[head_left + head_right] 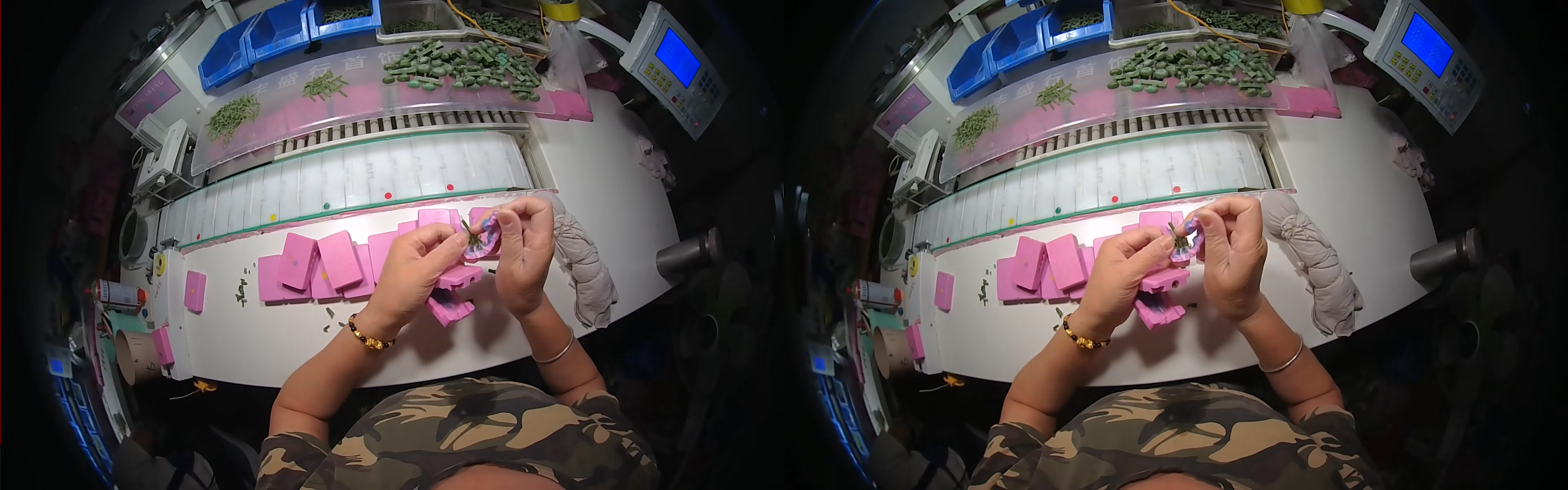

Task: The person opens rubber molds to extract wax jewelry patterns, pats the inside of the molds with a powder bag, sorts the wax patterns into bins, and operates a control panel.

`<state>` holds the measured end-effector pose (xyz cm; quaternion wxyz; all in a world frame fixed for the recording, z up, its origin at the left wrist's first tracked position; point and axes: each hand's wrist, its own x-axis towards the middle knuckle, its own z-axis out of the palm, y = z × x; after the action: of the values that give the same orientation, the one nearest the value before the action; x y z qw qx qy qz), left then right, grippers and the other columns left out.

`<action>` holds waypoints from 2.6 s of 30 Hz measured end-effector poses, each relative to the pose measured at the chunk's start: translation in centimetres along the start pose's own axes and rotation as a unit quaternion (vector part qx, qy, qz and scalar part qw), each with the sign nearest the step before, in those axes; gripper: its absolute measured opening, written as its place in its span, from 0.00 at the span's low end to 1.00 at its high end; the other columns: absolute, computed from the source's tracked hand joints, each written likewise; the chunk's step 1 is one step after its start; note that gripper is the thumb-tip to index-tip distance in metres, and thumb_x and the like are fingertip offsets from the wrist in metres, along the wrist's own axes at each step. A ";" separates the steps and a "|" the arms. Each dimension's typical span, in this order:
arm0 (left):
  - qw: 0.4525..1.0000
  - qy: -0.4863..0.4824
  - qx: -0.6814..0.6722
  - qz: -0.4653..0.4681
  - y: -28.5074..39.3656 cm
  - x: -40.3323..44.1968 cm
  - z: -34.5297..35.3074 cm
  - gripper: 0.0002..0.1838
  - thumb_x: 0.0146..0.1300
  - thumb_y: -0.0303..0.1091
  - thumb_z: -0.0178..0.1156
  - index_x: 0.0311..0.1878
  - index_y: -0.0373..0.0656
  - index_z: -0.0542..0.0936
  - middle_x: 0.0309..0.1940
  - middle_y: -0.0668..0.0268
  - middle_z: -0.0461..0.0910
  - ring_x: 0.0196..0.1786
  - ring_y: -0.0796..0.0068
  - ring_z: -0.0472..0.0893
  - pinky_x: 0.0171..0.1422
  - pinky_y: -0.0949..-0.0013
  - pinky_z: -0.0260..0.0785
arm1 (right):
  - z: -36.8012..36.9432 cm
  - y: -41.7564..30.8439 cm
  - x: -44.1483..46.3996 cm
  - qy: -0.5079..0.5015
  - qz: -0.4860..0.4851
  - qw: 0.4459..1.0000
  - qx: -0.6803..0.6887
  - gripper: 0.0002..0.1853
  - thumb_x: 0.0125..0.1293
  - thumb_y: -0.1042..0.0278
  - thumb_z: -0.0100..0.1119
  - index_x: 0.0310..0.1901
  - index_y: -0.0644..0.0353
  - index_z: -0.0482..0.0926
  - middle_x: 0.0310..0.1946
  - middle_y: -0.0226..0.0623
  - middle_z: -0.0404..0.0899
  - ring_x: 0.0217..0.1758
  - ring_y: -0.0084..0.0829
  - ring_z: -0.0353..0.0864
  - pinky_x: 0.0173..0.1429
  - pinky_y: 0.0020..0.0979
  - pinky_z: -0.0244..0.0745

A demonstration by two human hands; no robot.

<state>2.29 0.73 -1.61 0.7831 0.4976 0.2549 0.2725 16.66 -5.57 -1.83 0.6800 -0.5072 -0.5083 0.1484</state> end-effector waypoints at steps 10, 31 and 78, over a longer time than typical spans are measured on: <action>0.980 0.116 0.074 0.142 0.3 0.2 0.4 0.09 0.68 0.30 0.59 0.45 0.33 0.81 0.33 0.67 0.83 0.35 0.87 0.78 0.41 0.80 0.71 | -1.5 -1.1 1.3 0.006 0.380 0.841 0.386 0.09 0.75 0.62 0.47 0.40 0.58 0.69 0.33 0.33 0.76 0.20 0.10 0.60 0.21 0.13 0.55; 0.973 0.057 0.190 0.115 0.4 -0.5 0.9 0.08 0.65 0.28 0.60 0.42 0.33 0.81 0.30 0.65 0.83 0.33 0.83 0.79 0.38 0.77 0.72 | -1.0 -0.3 2.0 0.053 0.319 0.917 0.233 0.06 0.69 0.66 0.58 0.37 0.58 0.77 0.21 0.17 0.64 0.18 0.08 0.53 0.20 0.15 0.47; 0.967 0.020 0.224 0.124 -0.1 -0.1 -0.4 0.11 0.64 0.32 0.61 0.41 0.31 0.81 0.29 0.61 0.83 0.31 0.81 0.79 0.38 0.75 0.72 | -0.1 0.7 24.4 -0.238 0.196 0.947 -0.089 0.12 0.63 0.65 0.62 0.44 0.62 0.82 0.33 0.27 0.83 0.23 0.11 0.70 0.21 0.15 0.56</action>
<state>1.95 0.95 -1.83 0.6066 0.6823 0.2618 0.3131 27.70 12.18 10.81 0.4488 -0.6051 -0.5570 0.3496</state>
